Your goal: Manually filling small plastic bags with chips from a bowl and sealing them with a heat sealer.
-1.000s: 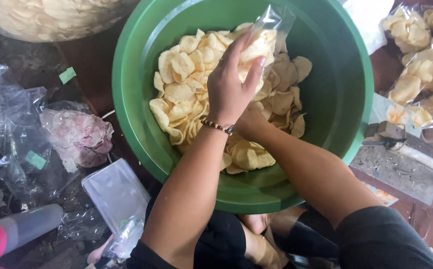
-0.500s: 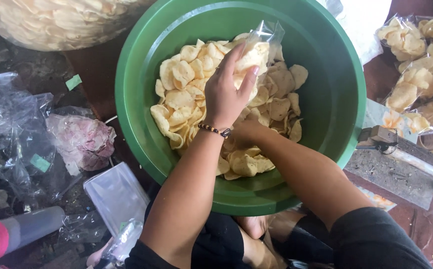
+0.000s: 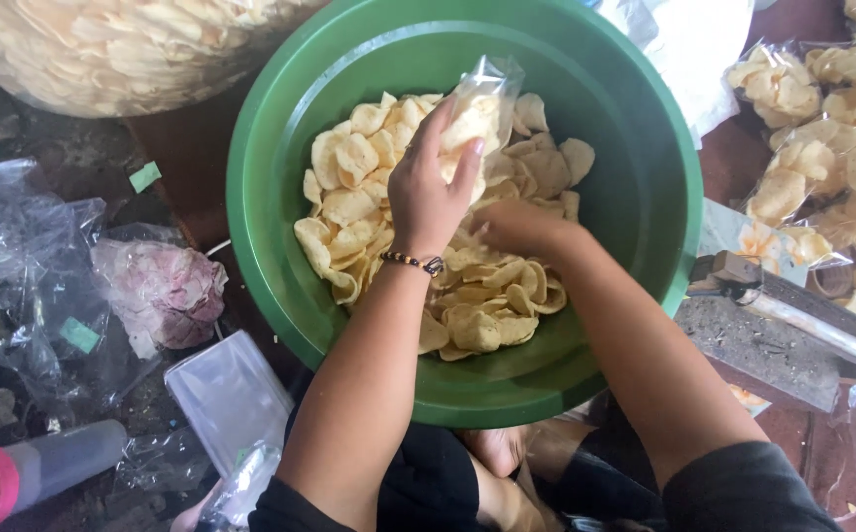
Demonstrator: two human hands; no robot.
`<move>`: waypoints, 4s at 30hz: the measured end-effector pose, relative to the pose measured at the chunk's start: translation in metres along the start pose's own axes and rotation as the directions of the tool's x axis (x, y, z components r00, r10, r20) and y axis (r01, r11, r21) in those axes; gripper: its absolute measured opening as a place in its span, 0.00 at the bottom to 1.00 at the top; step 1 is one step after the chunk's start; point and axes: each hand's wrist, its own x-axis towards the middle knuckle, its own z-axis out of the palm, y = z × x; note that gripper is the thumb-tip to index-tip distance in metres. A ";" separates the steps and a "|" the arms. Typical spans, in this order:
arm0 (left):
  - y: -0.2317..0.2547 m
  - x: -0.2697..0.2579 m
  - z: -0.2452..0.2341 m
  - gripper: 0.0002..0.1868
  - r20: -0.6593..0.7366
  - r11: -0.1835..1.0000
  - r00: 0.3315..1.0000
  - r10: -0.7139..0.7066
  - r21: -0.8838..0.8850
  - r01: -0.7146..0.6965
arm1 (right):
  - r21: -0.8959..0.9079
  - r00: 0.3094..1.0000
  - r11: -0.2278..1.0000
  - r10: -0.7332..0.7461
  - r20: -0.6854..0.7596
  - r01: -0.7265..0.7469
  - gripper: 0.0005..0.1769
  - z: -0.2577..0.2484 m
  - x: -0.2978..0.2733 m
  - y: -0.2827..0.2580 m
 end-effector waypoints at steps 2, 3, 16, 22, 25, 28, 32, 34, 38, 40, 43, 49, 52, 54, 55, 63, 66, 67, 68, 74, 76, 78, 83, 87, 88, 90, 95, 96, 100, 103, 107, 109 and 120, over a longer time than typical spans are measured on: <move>-0.008 -0.005 0.006 0.27 -0.020 0.999 0.999 -0.045 -0.012 0.045 | 0.060 0.969 0.993 -0.082 -0.234 0.098 0.22 -0.018 -0.017 0.026; -0.012 -0.005 0.009 0.26 -0.036 0.995 0.994 -0.099 -0.024 0.098 | 0.094 0.881 0.973 -0.146 -0.451 0.209 0.24 -0.029 -0.025 0.039; -0.005 -0.014 0.004 0.27 0.771 0.681 0.627 -0.113 -0.399 0.614 | 0.563 0.674 0.649 0.103 -0.731 0.512 0.07 -0.047 -0.104 0.023; -0.003 -0.016 0.004 0.37 0.863 0.686 0.501 -0.060 -0.329 0.649 | 0.474 0.470 0.760 0.253 -0.846 0.444 0.09 -0.039 -0.127 0.036; 0.000 -0.019 0.006 0.33 0.816 0.664 0.578 0.018 -0.442 0.603 | 0.336 0.521 0.866 0.107 -0.847 0.370 0.08 -0.033 -0.149 0.023; 0.007 -0.018 0.006 0.35 0.827 0.660 0.557 0.068 -0.457 0.597 | 0.314 0.646 0.888 0.024 -0.763 0.337 0.09 -0.029 -0.163 0.003; 0.008 -0.029 0.012 0.36 0.846 0.689 0.528 0.068 -0.423 0.588 | 0.089 0.678 0.988 -0.020 -0.735 0.125 0.10 -0.019 -0.162 0.008; 0.009 -0.029 0.013 0.36 0.851 0.689 0.522 0.059 -0.413 0.596 | -0.006 0.674 0.997 -0.057 -0.737 0.078 0.10 -0.018 -0.169 0.008; 0.020 -0.026 0.008 0.24 0.780 0.596 0.618 0.097 -0.543 0.592 | 0.076 0.557 0.917 -0.171 -0.813 0.393 0.21 -0.014 -0.193 0.001; 0.044 -0.022 0.003 0.23 0.772 0.562 0.629 0.088 -0.560 0.609 | -0.097 0.456 0.936 -0.254 -0.853 0.340 0.18 -0.006 -0.205 0.004; 0.099 -0.017 -0.024 0.24 0.773 0.562 0.609 0.178 -0.588 0.581 | -0.170 0.265 0.931 -0.261 -0.928 0.322 0.05 0.003 -0.239 -0.002; 0.189 -0.038 -0.072 0.25 0.745 0.551 0.572 0.343 -0.653 0.520 | -0.039 0.281 0.904 -0.173 -0.944 0.425 0.02 0.015 -0.333 -0.014; 0.207 -0.070 -0.070 0.26 0.716 0.514 0.613 0.334 -0.683 0.519 | 0.238 0.276 0.694 0.059 -0.959 0.680 0.08 0.044 -0.350 0.014; 0.217 -0.093 -0.067 0.30 0.690 0.488 0.637 0.342 -0.710 0.508 | 0.700 0.552 0.337 0.440 -0.708 0.629 0.35 0.064 -0.356 0.044; 0.223 -0.102 -0.065 0.30 0.697 0.487 0.630 0.343 -0.706 0.515 | 0.704 0.552 0.333 0.449 -0.703 0.627 0.35 0.082 -0.354 0.055; 0.275 -0.129 -0.052 0.18 0.611 0.555 0.767 0.197 -0.714 0.427 | 0.579 0.432 0.158 0.518 -0.739 0.800 0.02 0.139 -0.363 0.088; 0.285 -0.142 -0.042 0.11 0.638 0.509 0.770 0.003 -0.664 0.548 | 0.584 0.453 0.126 0.511 -0.731 0.802 0.03 0.146 -0.370 0.094; 0.285 -0.144 -0.039 0.11 0.643 0.511 0.766 0.003 -0.660 0.551 | 0.585 0.452 0.123 0.516 -0.728 0.801 0.03 0.145 -0.374 0.094; 0.286 -0.146 -0.036 0.11 0.682 0.438 0.729 -0.056 -0.639 0.632 | 0.584 0.457 0.095 0.528 -0.716 0.806 0.04 0.143 -0.378 0.093; 0.309 -0.153 -0.026 0.12 0.809 0.080 0.567 -0.156 -0.562 0.823 | 0.485 0.364 0.103 0.532 -0.765 0.868 0.06 0.131 -0.400 0.082; 0.305 -0.154 -0.025 0.13 0.825 0.021 0.549 -0.136 -0.552 0.834 | 0.470 0.347 0.107 0.536 -0.770 0.876 0.06 0.130 -0.408 0.081; 0.289 -0.157 -0.022 0.07 0.892 -0.149 0.435 0.119 -0.417 0.897 | 0.497 0.511 -0.162 0.458 -0.727 0.853 0.06 0.136 -0.415 0.089; 0.301 -0.153 -0.020 0.06 0.850 0.049 0.526 0.034 -0.527 0.848 | 0.490 0.524 -0.202 0.458 -0.718 0.848 0.07 0.140 -0.415 0.099; 0.299 -0.156 -0.013 0.08 0.709 0.283 0.705 -0.026 -0.671 0.685 | 0.475 0.505 -0.188 0.447 -0.738 0.860 0.11 0.141 -0.414 0.108; 0.300 -0.155 -0.012 0.08 0.711 0.283 0.702 -0.027 -0.668 0.688 | 0.476 0.507 -0.189 0.449 -0.736 0.859 0.11 0.139 -0.413 0.109; 0.302 -0.153 -0.009 0.04 0.647 0.514 0.758 -0.082 -0.624 0.588 | 0.505 0.381 0.150 0.485 -0.787 0.850 0.07 0.135 -0.410 0.111; 0.306 -0.147 -0.009 0.10 0.713 0.604 0.697 -0.075 -0.524 0.601 | 0.565 0.369 0.329 0.499 -0.784 0.757 0.07 0.143 -0.412 0.118; 0.305 -0.149 -0.008 0.13 0.710 0.610 0.702 -0.059 -0.531 0.588 | 0.592 0.363 0.391 0.518 -0.774 0.704 0.08 0.148 -0.412 0.122; 0.303 -0.142 -0.004 0.13 0.501 0.888 0.845 0.187 -0.455 0.072 | 0.541 0.291 0.701 0.456 -0.841 0.464 0.06 0.120 -0.422 0.103; 0.292 -0.145 0.010 0.10 0.474 0.925 0.830 0.294 -0.359 -0.123 | 0.432 0.216 0.847 0.380 -0.900 0.309 0.07 0.124 -0.415 0.115; 0.288 -0.151 0.036 0.04 0.587 0.880 0.795 0.156 -0.449 0.159 | 0.561 0.228 0.660 0.524 -0.820 0.499 0.02 0.123 -0.391 0.137; 0.284 -0.162 0.060 0.03 0.639 0.826 0.767 0.054 -0.461 0.326 | 0.661 0.289 0.456 0.646 -0.707 0.597 0.02 0.115 -0.376 0.142; 0.257 -0.197 0.171 0.09 0.644 0.179 0.446 -0.621 -0.438 0.881 | 0.711 0.284 -0.036 0.930 -0.234 0.703 0.04 0.110 -0.305 0.184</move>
